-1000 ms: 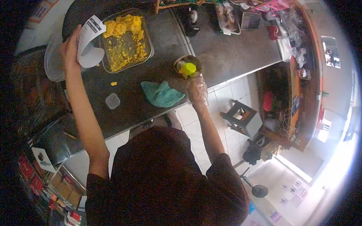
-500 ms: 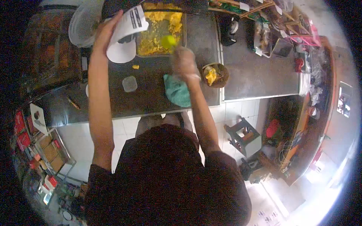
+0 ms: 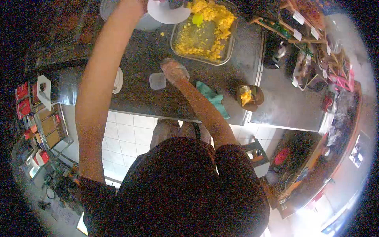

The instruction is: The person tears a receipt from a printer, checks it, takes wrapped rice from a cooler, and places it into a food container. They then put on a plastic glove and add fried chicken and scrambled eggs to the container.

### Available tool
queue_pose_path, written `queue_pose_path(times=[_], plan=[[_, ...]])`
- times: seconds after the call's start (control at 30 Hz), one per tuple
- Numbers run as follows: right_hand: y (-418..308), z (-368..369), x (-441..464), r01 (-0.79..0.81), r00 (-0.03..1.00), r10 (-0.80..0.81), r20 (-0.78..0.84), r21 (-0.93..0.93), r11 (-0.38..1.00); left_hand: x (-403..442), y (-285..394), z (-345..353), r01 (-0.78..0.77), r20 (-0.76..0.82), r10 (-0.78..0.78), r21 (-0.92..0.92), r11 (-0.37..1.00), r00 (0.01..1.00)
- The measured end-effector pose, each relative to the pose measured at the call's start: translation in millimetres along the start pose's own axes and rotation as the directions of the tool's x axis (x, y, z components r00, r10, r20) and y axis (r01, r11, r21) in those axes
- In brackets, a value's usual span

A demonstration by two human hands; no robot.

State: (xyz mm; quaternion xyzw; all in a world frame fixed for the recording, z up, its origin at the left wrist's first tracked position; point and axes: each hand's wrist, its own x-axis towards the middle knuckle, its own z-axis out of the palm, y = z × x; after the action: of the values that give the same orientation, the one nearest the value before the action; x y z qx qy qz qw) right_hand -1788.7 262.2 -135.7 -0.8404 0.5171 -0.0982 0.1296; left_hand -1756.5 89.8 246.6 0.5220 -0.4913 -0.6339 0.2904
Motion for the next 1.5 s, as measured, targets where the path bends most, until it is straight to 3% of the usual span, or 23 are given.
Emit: queue_pose_path(times=[0.03,0.1,0.13,0.17,0.2,0.27,0.43,0.47,0.57,0.77,0.9,0.93,1.03,1.07,1.1,1.23,1.27,1.3,1.33,1.4,1.47,1.5], plan=[[5.0,21.2,6.8,0.003,1.0,-0.003,0.002,-0.03,1.0,4.1,-6.7,-2.5,0.022,-0.025,-0.023,-0.026,0.999,0.999],[-17.8,-64.6,36.7,-0.027,0.992,0.056,0.112,-0.249,0.968,5.8,-15.8,1.0,0.06,-0.069,-0.065,-0.071,0.996,0.995],[-11.3,-64.0,55.0,-0.08,0.986,0.096,0.136,-0.12,0.99,4.8,-18.9,1.0,0.078,-0.089,-0.086,-0.092,0.993,0.992],[-5.0,-64.0,73.2,-0.138,0.978,0.135,0.16,0.008,0.99,3.8,-21.0,-1.0,0.237,0.046,-0.232,-0.214,0.948,0.972],[3.6,-56.3,94.4,-0.184,0.975,0.171,0.145,0.085,0.979,-8.4,-9.0,1.6,0.303,-0.053,-0.309,-0.095,0.948,0.95],[13.1,-35.5,127.9,-0.25,0.967,0.24,0.09,0.126,0.96,-1.3,-47.9,3.3,0.032,-0.073,-0.042,-0.127,0.991,0.996],[12.2,-12.2,123.1,-0.329,0.944,0.329,0.015,0.119,0.937,-8.6,-99.2,9.5,0.111,-0.084,-0.117,-0.074,0.991,0.99],[12.1,-10.6,111.5,-0.327,0.945,0.328,0.007,0.121,0.937,-10.8,-111.1,11.1,0.12,-0.098,-0.122,-0.033,0.992,0.988],[17.8,-10.8,67.4,-0.321,0.945,0.327,-0.013,0.157,0.934,-24.7,-138.1,18.6,0.165,-0.152,-0.19,-0.164,0.973,0.97],[22.0,-19.0,-28.7,-0.346,0.937,0.348,0.032,0.229,0.91,-63.6,-205.0,30.9,0.204,-0.096,-0.312,-0.573,0.794,0.945],[55.8,-38.9,-89.0,-0.359,0.933,0.346,0.098,0.279,0.89,-82.4,-257.5,38.9,0.302,-0.085,-0.361,-0.392,0.869,0.929],[59.1,-47.9,-105.0,-0.37,0.929,0.36,0.091,0.309,0.876,-79.8,-315.4,42.3,0.263,-0.034,-0.348,-0.587,0.766,0.937],[47.3,-102.0,-162.2,-0.382,0.891,0.453,-0.032,0.487,0.785,-83.8,-384.6,54.5,0.348,0.092,-0.415,-0.723,0.597,0.905],[40.5,-120.7,-189.3,-0.469,0.863,0.495,0.102,0.523,0.711,-88.2,-389.0,74.4,0.275,0.027,-0.479,-0.846,0.457,0.878],[32.4,-138.2,-220.6,-0.445,0.873,0.481,0.082,0.536,0.717,-98.5,-398.1,68.6,0.338,0.148,-0.38,-0.795,0.504,0.913],[46.7,-179.7,-321.3,-0.428,0.876,0.478,0.063,0.56,0.71,-110.2,-430.3,89.1,0.403,0.126,-0.436,-0.66,0.634,0.891],[52.5,-196.8,-342.0,-0.478,0.846,0.533,0.027,0.483,0.734,-117.0,-441.1,92.9,0.44,0.089,-0.507,-0.638,0.631,0.857],[60.8,-221.9,-354.0,-0.572,0.776,0.625,0.089,0.517,0.636,-126.0,-434.7,100.6,0.478,0.052,-0.575,-0.62,0.623,0.817],[71.2,-244.5,-365.9,-0.655,0.695,0.701,0.159,0.543,0.526,-140.0,-381.5,108.9,0.533,0.101,-0.64,-0.66,0.53,0.762],[94.7,-280.4,-386.8,-0.679,0.447,0.884,0.135,0.695,0.237,-158.6,-379.3,107.9,0.516,0.164,-0.538,-0.603,0.608,0.827],[129.7,-284.9,-410.2,-0.734,0.243,0.969,0.039,0.66,0.157,-188.6,-367.2,113.9,0.441,0.222,-0.388,-0.588,0.679,0.894],[144.9,-277.3,-426.6,-0.815,0.292,0.952,-0.085,0.499,0.295,-207.6,-367.3,110.9,0.4,0.151,-0.384,-0.549,0.734,0.911]])
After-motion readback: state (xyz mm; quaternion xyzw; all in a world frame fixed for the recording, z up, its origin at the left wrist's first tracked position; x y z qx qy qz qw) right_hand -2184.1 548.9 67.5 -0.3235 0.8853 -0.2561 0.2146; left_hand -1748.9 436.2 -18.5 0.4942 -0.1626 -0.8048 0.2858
